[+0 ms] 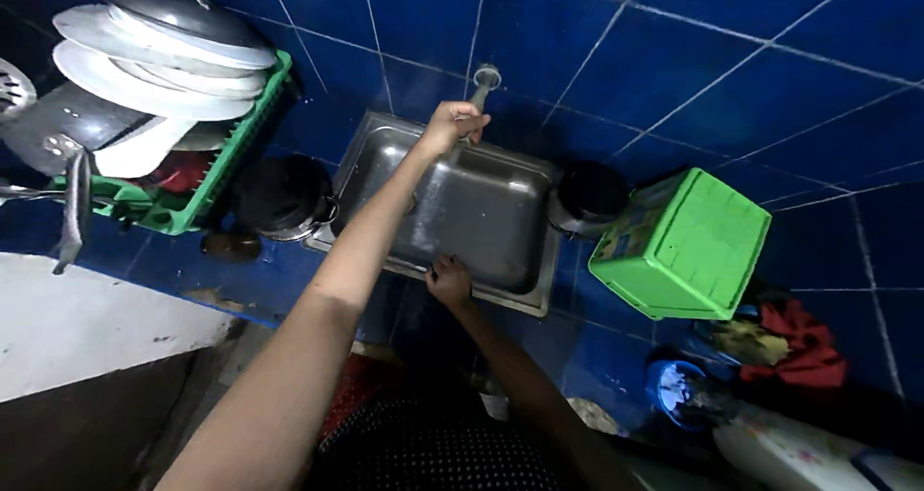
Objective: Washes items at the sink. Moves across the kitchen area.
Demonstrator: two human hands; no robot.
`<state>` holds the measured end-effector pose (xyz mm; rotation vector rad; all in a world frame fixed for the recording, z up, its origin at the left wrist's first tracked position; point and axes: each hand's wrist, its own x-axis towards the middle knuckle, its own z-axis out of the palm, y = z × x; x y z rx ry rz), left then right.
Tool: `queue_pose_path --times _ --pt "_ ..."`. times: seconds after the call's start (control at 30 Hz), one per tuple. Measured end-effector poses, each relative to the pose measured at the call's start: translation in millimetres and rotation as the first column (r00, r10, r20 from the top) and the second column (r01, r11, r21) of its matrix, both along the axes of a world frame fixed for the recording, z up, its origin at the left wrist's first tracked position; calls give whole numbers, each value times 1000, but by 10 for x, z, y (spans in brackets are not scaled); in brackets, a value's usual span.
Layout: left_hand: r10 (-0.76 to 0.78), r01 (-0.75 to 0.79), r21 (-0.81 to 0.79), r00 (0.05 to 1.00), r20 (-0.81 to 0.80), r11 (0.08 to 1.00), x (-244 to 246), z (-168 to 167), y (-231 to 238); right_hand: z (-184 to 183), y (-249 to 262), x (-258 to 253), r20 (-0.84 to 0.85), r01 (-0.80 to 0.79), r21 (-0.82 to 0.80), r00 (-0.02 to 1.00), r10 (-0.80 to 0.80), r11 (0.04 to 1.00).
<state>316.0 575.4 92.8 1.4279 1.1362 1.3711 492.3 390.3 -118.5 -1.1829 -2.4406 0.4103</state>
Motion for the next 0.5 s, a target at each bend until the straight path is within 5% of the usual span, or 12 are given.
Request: queue_pose_path --times 0.1,0.23,0.37,0.43,0.5 --pt "286 -275 131 955 -75 952 56 -3 -50 101 52 94 -79 9 -256 996 -30 967" --pt "537 -473 273 804 -254 838 69 -4 -578 322 77 573 -357 172 -506 850 -387 845" --pt "439 -404 173 812 -385 898 -214 -545 -1937 318 11 1596 -257 266 -148 920 -296 953" --pt "412 -467 -46 818 -401 883 -388 -1033 -2817 140 -104 2041 -166 146 22 976 -140 989" --pt "512 -614 -210 767 -387 761 -505 -1487 -3697 100 -267 2227 -60 -50 59 997 53 997"
